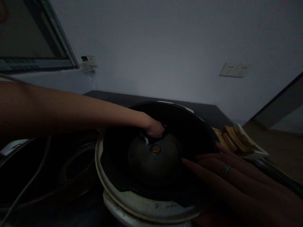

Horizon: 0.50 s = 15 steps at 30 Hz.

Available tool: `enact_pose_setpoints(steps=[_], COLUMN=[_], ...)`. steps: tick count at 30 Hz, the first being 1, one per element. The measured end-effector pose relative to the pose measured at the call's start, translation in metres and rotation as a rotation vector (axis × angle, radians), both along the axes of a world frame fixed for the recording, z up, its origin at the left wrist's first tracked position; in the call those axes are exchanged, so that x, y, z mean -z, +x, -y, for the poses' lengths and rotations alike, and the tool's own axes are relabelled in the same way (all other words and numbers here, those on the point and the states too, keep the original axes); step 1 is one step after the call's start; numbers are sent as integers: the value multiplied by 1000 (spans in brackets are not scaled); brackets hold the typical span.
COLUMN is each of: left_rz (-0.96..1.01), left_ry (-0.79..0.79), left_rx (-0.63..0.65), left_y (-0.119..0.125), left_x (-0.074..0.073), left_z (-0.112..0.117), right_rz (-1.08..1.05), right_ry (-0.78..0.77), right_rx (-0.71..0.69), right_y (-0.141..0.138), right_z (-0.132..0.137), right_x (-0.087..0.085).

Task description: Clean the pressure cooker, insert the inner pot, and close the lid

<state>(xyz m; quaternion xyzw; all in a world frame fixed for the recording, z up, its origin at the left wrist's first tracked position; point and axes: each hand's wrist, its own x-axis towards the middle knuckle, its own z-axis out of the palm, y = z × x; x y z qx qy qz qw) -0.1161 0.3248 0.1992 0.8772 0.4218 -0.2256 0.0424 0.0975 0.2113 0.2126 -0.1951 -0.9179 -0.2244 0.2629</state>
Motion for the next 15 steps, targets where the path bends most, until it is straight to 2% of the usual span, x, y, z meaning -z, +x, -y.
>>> enact_pose_setpoints(steps=[3, 6, 10, 13, 15], left_rz=[-92, -104, -108, -143, -128], left_ry=[-54, -120, -361, -551, -620], left_rx=[-79, -163, -277, -257, -186], left_y=[-7, -17, -30, -29, -23], left_x=[-7, -15, -21, -24, -27], left_z=[4, 14, 27, 39, 51], right_rz=[-12, -15, -7, 7, 1], right_ry=[-25, -25, -20, -7, 4], right_rx=[-17, -26, -26, -18, -22], right_y=[2, 4, 6, 8, 9], right_z=[1, 0, -2, -2, -2], right_x=[3, 6, 11, 14, 15])
